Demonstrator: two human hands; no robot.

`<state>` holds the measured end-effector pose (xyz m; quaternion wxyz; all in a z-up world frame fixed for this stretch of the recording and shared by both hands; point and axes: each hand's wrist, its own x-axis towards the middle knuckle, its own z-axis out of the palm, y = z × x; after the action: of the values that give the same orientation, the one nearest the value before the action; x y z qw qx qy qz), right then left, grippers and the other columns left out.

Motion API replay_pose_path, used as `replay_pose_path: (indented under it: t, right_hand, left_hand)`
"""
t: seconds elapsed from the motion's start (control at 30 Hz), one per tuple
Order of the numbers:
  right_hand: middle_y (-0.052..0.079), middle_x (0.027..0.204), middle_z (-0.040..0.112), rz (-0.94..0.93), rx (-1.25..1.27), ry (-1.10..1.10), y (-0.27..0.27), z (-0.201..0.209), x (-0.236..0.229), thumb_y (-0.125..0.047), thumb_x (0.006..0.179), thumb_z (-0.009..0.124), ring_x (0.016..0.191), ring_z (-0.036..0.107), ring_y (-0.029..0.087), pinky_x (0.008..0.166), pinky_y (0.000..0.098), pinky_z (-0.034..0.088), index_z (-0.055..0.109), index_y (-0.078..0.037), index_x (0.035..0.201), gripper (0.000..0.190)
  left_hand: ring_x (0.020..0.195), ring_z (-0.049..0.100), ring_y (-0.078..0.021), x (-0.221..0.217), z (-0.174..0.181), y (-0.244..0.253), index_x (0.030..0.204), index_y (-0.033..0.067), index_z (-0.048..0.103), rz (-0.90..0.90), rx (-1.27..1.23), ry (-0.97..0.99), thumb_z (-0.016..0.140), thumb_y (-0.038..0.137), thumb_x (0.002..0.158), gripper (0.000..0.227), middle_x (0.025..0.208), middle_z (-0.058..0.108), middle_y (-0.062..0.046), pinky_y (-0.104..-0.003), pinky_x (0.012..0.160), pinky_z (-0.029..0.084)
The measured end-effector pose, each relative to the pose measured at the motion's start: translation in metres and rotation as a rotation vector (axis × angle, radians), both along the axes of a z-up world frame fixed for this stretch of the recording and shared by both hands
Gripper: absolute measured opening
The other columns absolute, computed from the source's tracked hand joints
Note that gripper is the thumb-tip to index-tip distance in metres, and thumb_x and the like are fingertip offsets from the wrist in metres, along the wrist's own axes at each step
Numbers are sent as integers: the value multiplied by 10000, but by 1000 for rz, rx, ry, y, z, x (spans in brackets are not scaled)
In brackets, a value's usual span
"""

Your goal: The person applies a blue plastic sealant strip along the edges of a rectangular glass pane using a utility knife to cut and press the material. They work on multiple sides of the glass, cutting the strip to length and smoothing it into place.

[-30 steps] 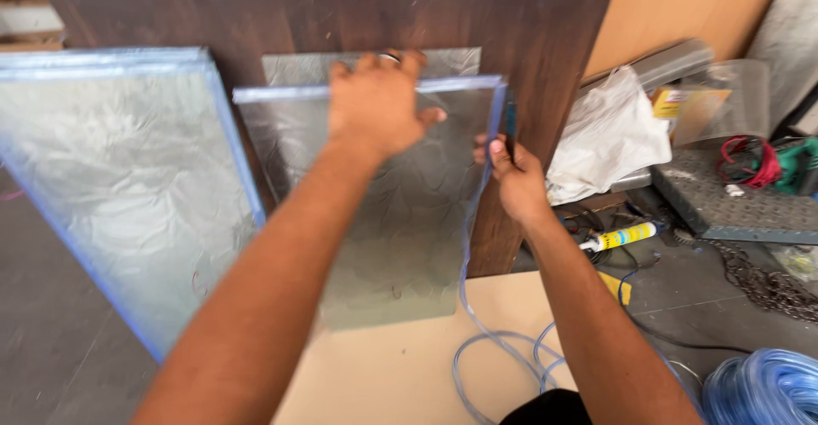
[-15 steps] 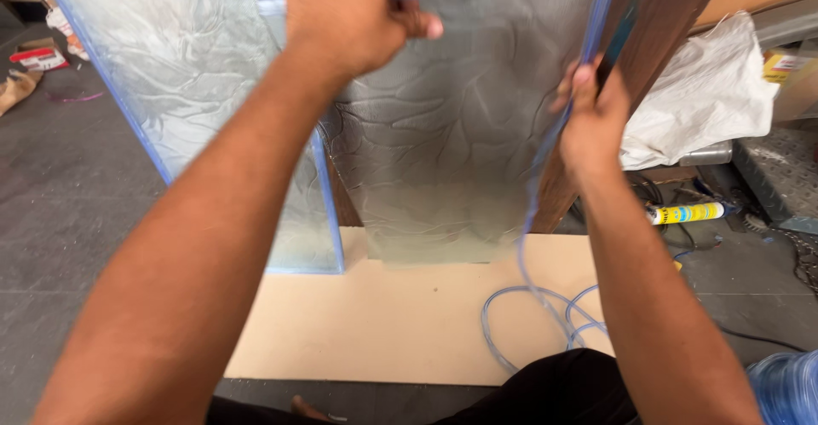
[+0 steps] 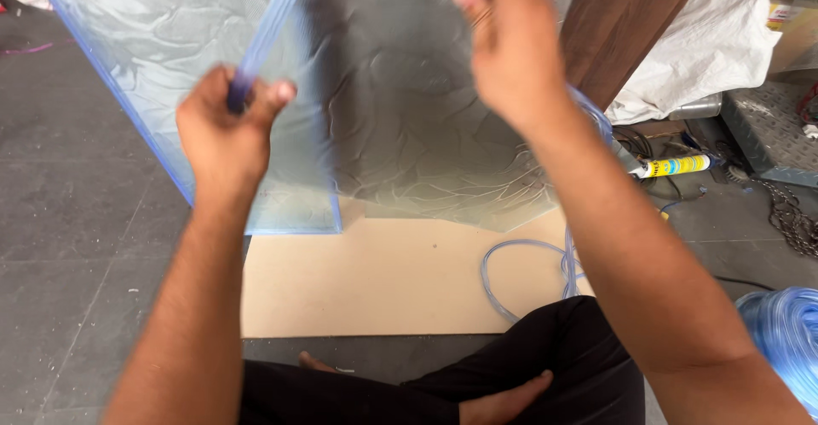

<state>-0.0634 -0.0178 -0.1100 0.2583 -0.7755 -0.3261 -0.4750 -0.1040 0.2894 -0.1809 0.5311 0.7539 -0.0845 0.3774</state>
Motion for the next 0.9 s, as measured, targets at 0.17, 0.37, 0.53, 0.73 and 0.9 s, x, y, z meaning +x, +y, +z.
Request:
replay_pose_path:
  t: [0.17, 0.37, 0.53, 0.73, 0.9]
  right_hand:
    - [197, 1151, 591, 50, -54, 44, 63, -40, -21, -74, 1077, 665, 1086, 604, 400, 937, 459, 507, 560, 9, 1240, 211]
    - [156, 1051, 587, 65, -188, 94, 135, -99, -22, -51, 990, 666, 1010, 603, 333, 896, 452, 498, 595, -18, 1194, 219]
    - [108, 1041, 618, 59, -284, 153, 205, -147, -17, -45, 997, 606, 993, 627, 269, 897, 442, 505, 630, -39, 1147, 152]
    - [113, 1052, 616, 26, -355, 125, 275, -205, -11, -90, 890, 618, 980, 628, 247, 879, 411, 498, 637, -30, 1081, 200]
    - [86, 1000, 601, -8, -366, 196, 293, -225, 4, -64, 886, 631, 962, 621, 251, 855, 411, 495, 612, -56, 995, 111]
  left_hand:
    - [744, 460, -72, -4, -89, 34, 832, 65, 619, -36, -239, 16, 920, 232, 879, 348, 769, 540, 67, -249, 694, 395]
    - [888, 534, -98, -10, -175, 88, 895, 86, 653, -57, -435, 121, 885, 183, 873, 252, 878, 596, 48, -278, 853, 441]
    - [986, 613, -115, -5, -247, 137, 993, 103, 675, 4, -457, 335, 856, 327, 869, 314, 965, 687, 49, -304, 946, 474]
    - [948, 600, -168, 3, -333, 185, 1172, 39, 701, 206, -297, 727, 814, 502, 851, 575, 982, 695, -24, -358, 861, 484]
    - [952, 597, -157, 12, -362, 195, 1273, 57, 695, 193, -314, 726, 790, 461, 890, 566, 1009, 705, -26, -341, 864, 482]
